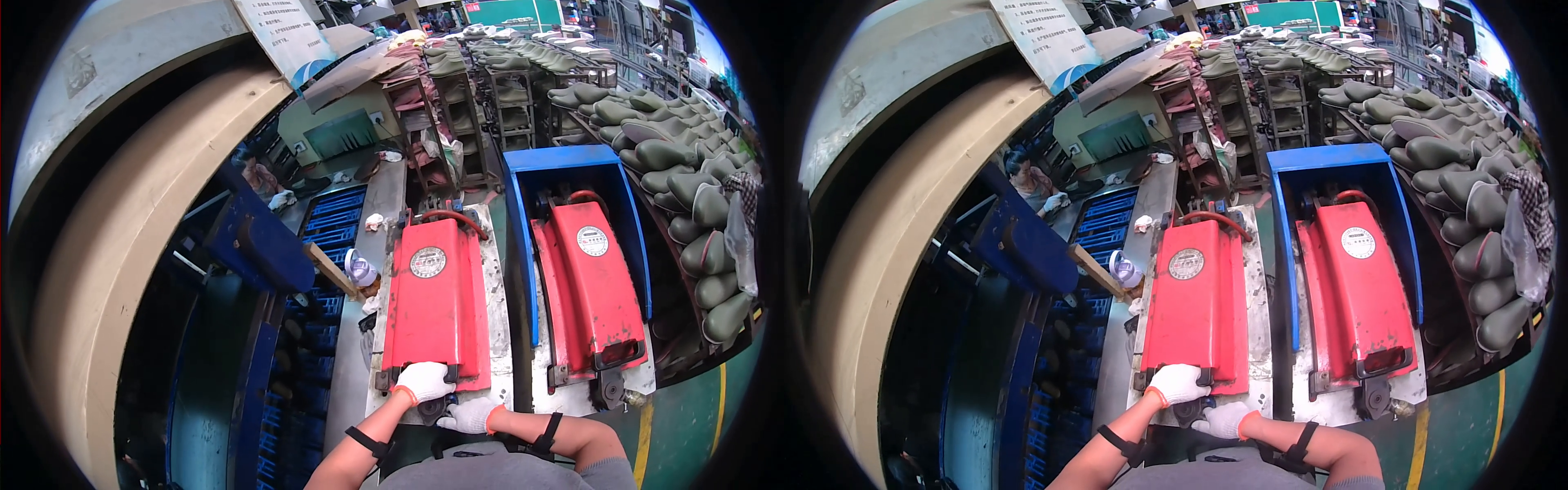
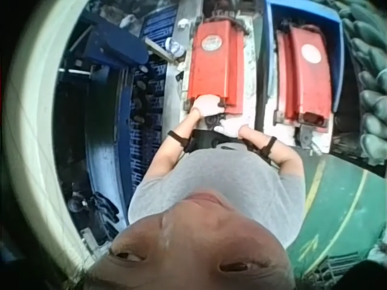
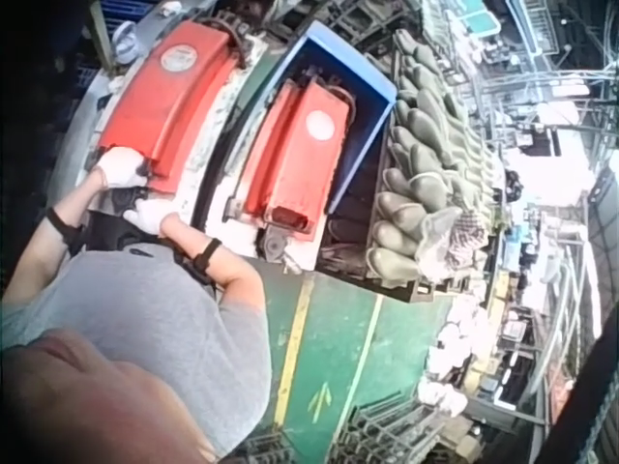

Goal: Operating a hydraulic press machine to process shoe soles or components during manufacturing.

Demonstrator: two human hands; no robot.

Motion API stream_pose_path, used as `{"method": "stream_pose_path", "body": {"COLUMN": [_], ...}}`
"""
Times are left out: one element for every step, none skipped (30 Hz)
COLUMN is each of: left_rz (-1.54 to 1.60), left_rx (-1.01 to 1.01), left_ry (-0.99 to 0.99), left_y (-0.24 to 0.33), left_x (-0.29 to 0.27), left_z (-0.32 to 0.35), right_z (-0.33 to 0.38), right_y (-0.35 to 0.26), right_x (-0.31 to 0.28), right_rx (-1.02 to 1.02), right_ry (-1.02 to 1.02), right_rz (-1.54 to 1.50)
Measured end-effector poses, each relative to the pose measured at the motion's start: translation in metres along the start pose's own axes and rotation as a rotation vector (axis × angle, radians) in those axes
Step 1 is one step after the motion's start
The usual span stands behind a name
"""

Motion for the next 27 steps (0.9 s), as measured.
{"method": "stream_pose_path", "body": {"left_rz": [-0.001,-0.002,0.000,0.000,0.000,0.001,-0.001,-0.012,-0.004,0.000,0.004,0.006,0.005,0.001,0.001,0.003,0.004,0.005,0.003,0.001,0.006,-0.002,-0.013,-0.006,0.000,0.002,-0.015], "left_rx": [0.008,0.017,0.013,0.016,0.019,0.017,0.021,0.024,0.026,0.017,0.009,0.007,0.009,0.013,0.014,0.012,0.009,0.009,0.014,0.018,0.019,0.015,0.011,0.010,0.009,0.008,0.005], "left_ry": [0.003,0.010,0.004,0.007,0.011,0.010,0.015,0.026,0.020,0.013,0.014,0.005,0.013,0.022,0.024,0.015,0.006,0.008,0.007,0.005,0.002,0.008,0.021,0.010,0.015,0.030,0.019], "left_y": [0.000,0.000,0.000,0.000,-0.001,-0.001,-0.001,-0.001,-0.001,-0.001,-0.001,-0.001,-0.001,-0.001,-0.001,-0.001,-0.001,-0.001,-0.001,0.000,0.000,0.000,0.000,0.000,0.000,0.000,-0.001], "left_x": [0.000,-0.001,-0.001,-0.001,-0.001,-0.001,-0.001,0.000,0.000,0.000,0.001,0.001,0.001,0.001,0.001,0.001,0.000,0.000,-0.001,-0.001,-0.001,-0.001,-0.001,-0.001,-0.001,0.000,0.000], "left_z": [0.000,0.000,0.000,0.000,0.000,0.000,0.000,0.000,0.000,0.000,-0.001,-0.001,-0.001,-0.001,-0.001,-0.001,0.000,0.000,0.000,0.000,0.001,0.001,0.001,0.001,0.000,0.001,0.000], "right_z": [0.001,0.003,0.004,0.006,0.007,0.008,0.008,0.008,0.007,0.006,0.004,0.002,0.000,-0.002,-0.004,-0.005,-0.006,-0.006,-0.006,-0.006,-0.005,-0.005,-0.004,-0.003,-0.002,-0.001,0.000], "right_y": [-0.001,-0.002,-0.004,-0.005,-0.006,-0.006,-0.006,-0.006,-0.005,-0.004,-0.002,-0.001,0.000,0.001,0.002,0.003,0.003,0.004,0.004,0.005,0.004,0.004,0.004,0.003,0.002,0.001,0.000], "right_x": [-0.002,-0.004,-0.005,-0.007,-0.008,-0.008,-0.008,-0.008,-0.007,-0.006,-0.004,-0.002,0.000,0.001,0.003,0.005,0.006,0.007,0.008,0.008,0.009,0.008,0.008,0.007,0.006,0.005,0.004], "right_rx": [0.004,0.012,0.006,0.009,0.023,0.012,0.017,0.021,0.022,0.018,0.013,0.014,0.004,-0.007,-0.005,-0.005,-0.006,-0.005,-0.005,-0.006,-0.003,-0.003,-0.003,-0.001,0.001,0.010,0.004], "right_ry": [-0.007,-0.016,-0.017,-0.013,-0.020,-0.011,-0.013,-0.015,-0.015,-0.013,-0.013,-0.014,-0.002,0.012,0.013,0.018,0.022,0.022,0.037,0.051,0.046,0.049,0.051,0.047,0.053,0.054,0.052], "right_rz": [-0.004,-0.009,-0.008,-0.018,-0.027,-0.028,-0.027,-0.027,-0.026,-0.028,-0.030,-0.030,-0.027,-0.024,-0.023,-0.021,-0.019,-0.017,-0.020,-0.024,-0.025,-0.023,-0.022,-0.023,-0.020,-0.022,-0.024]}}
Point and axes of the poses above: each hand's wrist, its own z-axis away from the middle knuckle, its own x-axis out of the palm, y = z × x, the point moved 1 cm from there along -z, towards the middle knuckle, and after that the axes turned 1 degree about z, right-handed, at the moved point
